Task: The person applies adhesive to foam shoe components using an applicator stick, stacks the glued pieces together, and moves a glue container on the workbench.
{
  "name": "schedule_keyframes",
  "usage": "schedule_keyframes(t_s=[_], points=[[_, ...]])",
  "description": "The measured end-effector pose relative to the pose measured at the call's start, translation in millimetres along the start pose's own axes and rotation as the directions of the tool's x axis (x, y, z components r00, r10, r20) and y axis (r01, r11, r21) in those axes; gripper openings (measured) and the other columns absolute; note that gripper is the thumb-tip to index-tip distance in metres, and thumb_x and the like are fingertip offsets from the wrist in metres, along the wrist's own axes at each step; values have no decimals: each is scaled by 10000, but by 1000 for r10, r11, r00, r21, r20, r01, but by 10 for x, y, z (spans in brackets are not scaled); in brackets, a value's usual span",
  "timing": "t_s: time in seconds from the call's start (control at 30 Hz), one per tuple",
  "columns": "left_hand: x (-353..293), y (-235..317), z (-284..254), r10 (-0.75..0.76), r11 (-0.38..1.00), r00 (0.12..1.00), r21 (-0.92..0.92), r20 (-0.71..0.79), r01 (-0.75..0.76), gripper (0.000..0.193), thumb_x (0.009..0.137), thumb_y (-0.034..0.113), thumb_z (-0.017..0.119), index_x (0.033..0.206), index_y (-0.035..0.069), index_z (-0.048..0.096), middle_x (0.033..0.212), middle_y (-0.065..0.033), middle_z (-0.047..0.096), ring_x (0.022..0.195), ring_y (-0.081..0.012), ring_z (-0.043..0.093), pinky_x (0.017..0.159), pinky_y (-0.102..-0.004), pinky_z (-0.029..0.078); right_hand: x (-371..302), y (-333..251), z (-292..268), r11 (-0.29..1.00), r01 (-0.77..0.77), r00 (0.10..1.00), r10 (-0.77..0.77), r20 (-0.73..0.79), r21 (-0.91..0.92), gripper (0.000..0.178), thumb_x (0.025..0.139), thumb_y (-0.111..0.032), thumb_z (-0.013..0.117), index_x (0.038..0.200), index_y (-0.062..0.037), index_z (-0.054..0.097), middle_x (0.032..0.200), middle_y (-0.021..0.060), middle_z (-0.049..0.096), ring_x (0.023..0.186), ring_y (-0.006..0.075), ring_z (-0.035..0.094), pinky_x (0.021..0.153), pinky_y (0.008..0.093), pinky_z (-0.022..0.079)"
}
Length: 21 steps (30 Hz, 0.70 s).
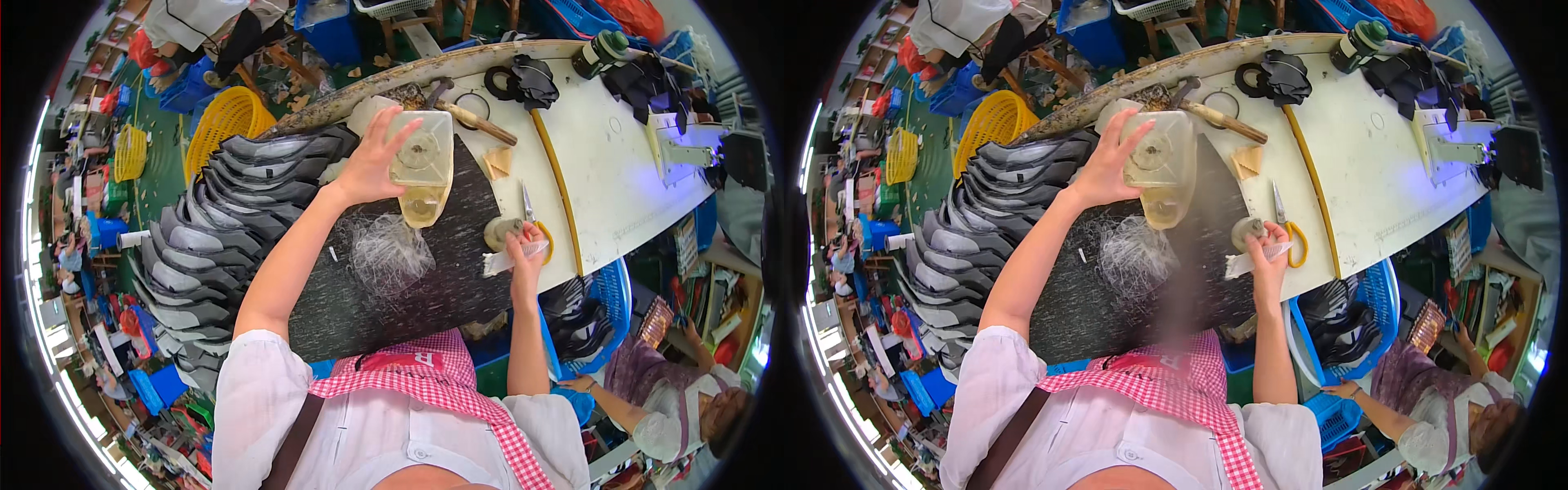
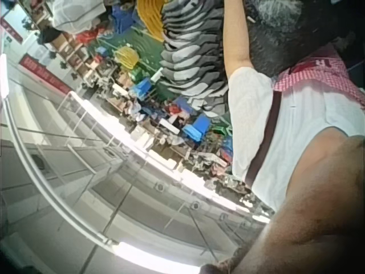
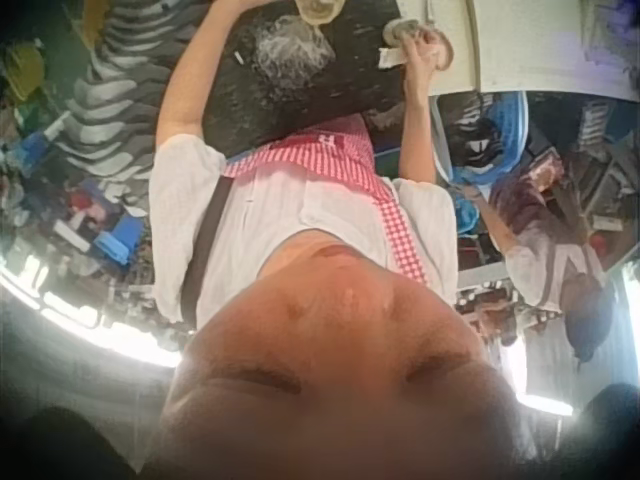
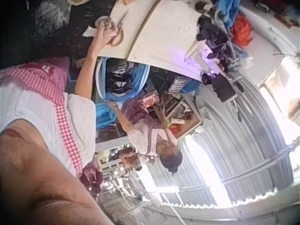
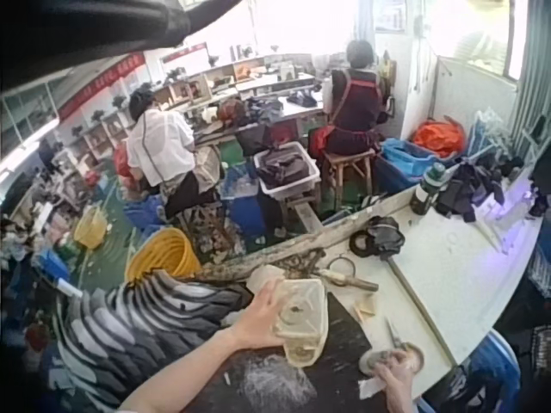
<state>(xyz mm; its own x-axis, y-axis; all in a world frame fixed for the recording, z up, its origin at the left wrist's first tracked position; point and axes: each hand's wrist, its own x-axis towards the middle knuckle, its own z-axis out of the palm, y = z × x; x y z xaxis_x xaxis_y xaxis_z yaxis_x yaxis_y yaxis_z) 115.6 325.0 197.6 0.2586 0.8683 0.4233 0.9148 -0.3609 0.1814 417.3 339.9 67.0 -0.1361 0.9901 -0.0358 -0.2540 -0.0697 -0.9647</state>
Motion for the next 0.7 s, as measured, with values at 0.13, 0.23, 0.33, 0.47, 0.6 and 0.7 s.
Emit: schedule_keyframes(t_s=[0.13, 0.23, 0.33, 0.47, 0.6, 0.7], points=[[-109, -10, -12, 17, 1000, 999, 18, -35, -16, 1039, 538, 179, 801, 1446, 193, 297, 1432, -199, 234, 1374, -410, 207, 1130, -463, 268, -304, 160, 177, 974, 73, 981, -32, -190, 213, 428, 881, -70, 646, 1246, -33, 425, 1000, 43, 596, 839, 68, 521, 689, 187, 398], [-232, 13, -25, 11, 1000, 999, -25, -39, -12, 1038, 536, 185, 803, 1445, 192, 300, 1432, -201, 232, 1368, -418, 215, 1120, -463, 288, -733, 290, 221, 931, 82, 922, 64, -382, 355, 401, 899, -85, 607, 1262, -35, 443, 935, 0, 553, 760, 39, 490, 649, 176, 379], [-271, -69, -164, -2, 1000, 999, -17, -40, 1, 1046, 531, 200, 810, 1444, 184, 300, 1435, -204, 231, 1360, -435, 222, 1116, -457, 297, -1060, 352, 571, 913, 161, 959, -56, -276, 374, 218, 886, -71, 580, 1080, -53, 480, 900, 6, 524, 759, 63, 494, 669, 180, 388], [-323, -184, -254, 13, 1000, 995, 6, -102, -13, 1044, 534, 225, 816, 1442, 171, 305, 1434, -220, 238, 1360, -446, 218, 1119, -464, 287, -715, 220, 1471, 902, 430, 902, -429, 48, -19, 135, 864, -73, 614, 980, -30, 561, 904, 74, 585, 798, 230, 588, 764, 301, 469], [-411, -55, -200, 73, 997, 990, -29, -117, -77, 1052, 528, 232, 830, 1440, 147, 314, 1432, -241, 246, 1361, -450, 224, 1124, -476, 263, -512, 264, 1540, 602, 487, 840, -522, 149, -633, 112, 843, -138, 667, 908, -49, 647, 853, 132, 632, 765, 315, 633, 622, 381, 498], [-567, 78, -211, 42, 997, 989, -53, -142, -50, 1080, 493, 210, 848, 1433, 127, 322, 1423, -251, 253, 1348, -456, 246, 1108, -477, 294, -875, 8, 1473, 512, 623, 753, -597, 278, -591, 470, 756, -94, 758, 1158, -49, 517, 994, 104, 569, 797, 258, 609, 654, 312, 493]])
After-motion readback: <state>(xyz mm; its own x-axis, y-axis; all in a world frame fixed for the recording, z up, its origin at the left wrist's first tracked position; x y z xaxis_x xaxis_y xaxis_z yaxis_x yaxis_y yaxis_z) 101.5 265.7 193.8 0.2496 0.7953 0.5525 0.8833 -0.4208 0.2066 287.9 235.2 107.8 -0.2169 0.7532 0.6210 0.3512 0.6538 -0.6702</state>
